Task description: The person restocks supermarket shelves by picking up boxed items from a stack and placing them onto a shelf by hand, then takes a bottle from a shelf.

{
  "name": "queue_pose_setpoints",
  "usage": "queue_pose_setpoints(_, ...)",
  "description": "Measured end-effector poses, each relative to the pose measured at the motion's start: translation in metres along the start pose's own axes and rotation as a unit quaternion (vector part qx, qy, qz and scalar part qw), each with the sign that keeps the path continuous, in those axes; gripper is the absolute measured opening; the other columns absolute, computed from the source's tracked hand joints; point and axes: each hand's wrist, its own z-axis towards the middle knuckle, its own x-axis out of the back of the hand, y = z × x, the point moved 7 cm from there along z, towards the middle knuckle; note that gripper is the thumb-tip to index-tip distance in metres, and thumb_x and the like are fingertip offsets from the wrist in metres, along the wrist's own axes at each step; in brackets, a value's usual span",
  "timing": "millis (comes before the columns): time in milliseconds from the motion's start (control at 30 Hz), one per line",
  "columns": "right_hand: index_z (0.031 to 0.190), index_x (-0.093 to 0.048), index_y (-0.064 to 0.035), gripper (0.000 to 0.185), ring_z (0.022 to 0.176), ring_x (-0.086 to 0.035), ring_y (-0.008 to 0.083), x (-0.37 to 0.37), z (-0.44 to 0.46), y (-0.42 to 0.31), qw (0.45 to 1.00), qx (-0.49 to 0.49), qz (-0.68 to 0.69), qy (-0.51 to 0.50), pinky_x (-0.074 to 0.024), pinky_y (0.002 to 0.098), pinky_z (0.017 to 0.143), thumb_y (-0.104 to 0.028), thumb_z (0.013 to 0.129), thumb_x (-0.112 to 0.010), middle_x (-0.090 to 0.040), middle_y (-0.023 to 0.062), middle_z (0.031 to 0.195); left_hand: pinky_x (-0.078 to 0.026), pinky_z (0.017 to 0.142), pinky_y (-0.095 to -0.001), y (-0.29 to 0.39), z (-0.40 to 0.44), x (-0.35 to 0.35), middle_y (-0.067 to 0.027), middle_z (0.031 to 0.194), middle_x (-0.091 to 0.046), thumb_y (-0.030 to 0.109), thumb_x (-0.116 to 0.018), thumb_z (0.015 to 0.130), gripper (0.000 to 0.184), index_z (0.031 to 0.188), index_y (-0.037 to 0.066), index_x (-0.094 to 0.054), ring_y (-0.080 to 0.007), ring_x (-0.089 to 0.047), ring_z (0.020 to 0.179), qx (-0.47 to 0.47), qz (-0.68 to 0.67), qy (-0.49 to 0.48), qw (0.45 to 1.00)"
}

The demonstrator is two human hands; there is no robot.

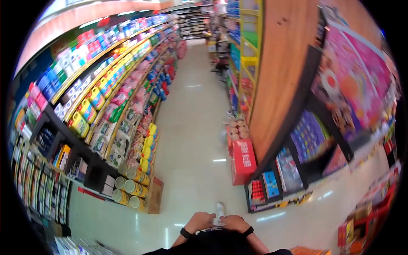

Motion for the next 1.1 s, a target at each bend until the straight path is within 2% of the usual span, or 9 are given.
queue_pose_setpoints(167,0.11,-0.062,-0.0084,0.031,0.089,-0.069,0.0435,0.094,0.091,0.01,0.995,0.093,-0.011,0.019,-0.0549,0.0538,0.079,-0.036,0.098,-0.054,-0.071,0.0216,0.092,-0.054,0.069,-0.0506,-0.04,0.055,0.093,-0.0152,0.081,-0.071,0.032,-0.072,0.087,0.03,0.112,0.016,-0.066,-0.0394,-0.07,0.081,0.05,-0.017,0.033,0.998)
queue_pose_setpoints(300,0.117,-0.065,-0.0105,0.033,0.091,-0.069,0.0407,0.156,0.159,0.024,0.994,0.084,-0.049,-0.046,-0.0547,0.0494,0.077,-0.035,0.095,-0.061,-0.072,0.0194,0.093,-0.054,0.07,-0.0502,-0.085,0.09,0.126,-0.0152,0.081,-0.071,0.033,-0.073,0.087,0.032,0.113,0.016,-0.065,-0.0391,-0.07,0.082,0.101,-0.029,0.049,0.993)
queue_pose_setpoints(433,0.119,-0.067,-0.0112,0.03,0.089,-0.07,0.0385,0.227,0.206,0.022,0.993,0.09,0.072,-0.011,-0.0544,0.0478,0.076,-0.032,0.098,-0.062,-0.074,0.0179,0.094,-0.055,0.071,-0.0502,-0.13,0.141,0.133,-0.0145,0.084,-0.073,0.037,-0.073,0.087,0.036,0.117,0.017,-0.066,-0.0386,-0.071,0.083,0.083,-0.054,0.036,0.994)
queue_pose_setpoints(467,0.12,-0.066,-0.0085,0.032,0.089,-0.07,0.0399,0.227,0.224,0.032,0.991,0.1,0.088,-0.002,-0.0546,0.0486,0.079,-0.032,0.1,-0.061,-0.073,0.0193,0.094,-0.055,0.072,-0.0469,-0.14,0.154,0.137,-0.011,0.086,-0.074,0.037,-0.07,0.09,0.046,0.133,0.021,-0.064,-0.0363,-0.071,0.084,0.082,-0.053,-0.009,0.995)
queue_pose_setpoints(633,0.119,-0.064,-0.0039,0.038,0.107,-0.067,0.0423,0.191,0.324,0.102,0.983,0.135,-0.019,-0.125,-0.0532,0.0477,0.09,-0.037,0.104,-0.053,-0.071,0.0228,0.11,-0.055,0.072,-0.0516,-0.2,0.219,0.18,-0.0151,0.083,-0.072,0.038,-0.073,0.087,0.033,0.11,0.015,-0.067,-0.0395,-0.071,0.084,0.069,-0.054,0.025,0.996)
queue_pose_setpoints(667,0.119,-0.062,-0.0041,0.039,0.102,-0.068,0.0441,0.204,0.341,0.097,0.982,0.174,-0.006,-0.075,-0.0532,0.0498,0.088,-0.038,0.104,-0.051,-0.07,0.0255,0.104,-0.055,0.072,-0.0519,-0.211,0.229,0.196,-0.0157,0.083,-0.071,0.036,-0.072,0.087,0.031,0.109,0.014,-0.068,-0.0397,-0.071,0.085,0.075,-0.042,0.025,0.996)
queue_pose_setpoints(767,0.12,-0.058,-0.0044,0.039,0.095,-0.068,0.0461,0.24,0.401,0.1,0.983,0.094,-0.034,-0.155,-0.0541,0.0522,0.084,-0.038,0.101,-0.055,-0.07,0.027,0.098,-0.055,0.072,-0.0521,-0.255,0.259,0.24,-0.0162,0.086,-0.072,0.035,-0.072,0.087,0.031,0.108,0.013,-0.068,-0.0398,-0.07,0.086,0.073,-0.041,0.036,0.996)
queue_pose_setpoints(867,0.118,-0.061,-0.0069,0.042,0.092,-0.07,0.0453,0.309,0.461,0.067,0.986,0.055,-0.096,-0.128,-0.055,0.0544,0.081,-0.041,0.094,-0.065,-0.073,0.0217,0.099,-0.055,0.073,-0.0515,-0.296,0.288,0.305,-0.0164,0.088,-0.071,0.032,-0.073,0.086,0.03,0.11,0.013,-0.068,-0.04,-0.07,0.088,0.076,-0.035,0.083,0.993)
queue_pose_setpoints(1100,0.117,-0.057,-0.0037,0.045,0.088,-0.069,0.0471,0.418,0.59,0.055,0.99,0.077,-0.108,-0.037,-0.0548,0.0546,0.078,-0.04,0.091,-0.066,-0.071,0.0256,0.089,-0.054,0.072,-0.0491,-0.379,0.351,0.427,-0.0114,0.087,-0.071,0.029,-0.071,0.09,0.026,0.112,0.016,-0.067,-0.0367,-0.07,0.087,0.05,-0.051,0.156,0.985)
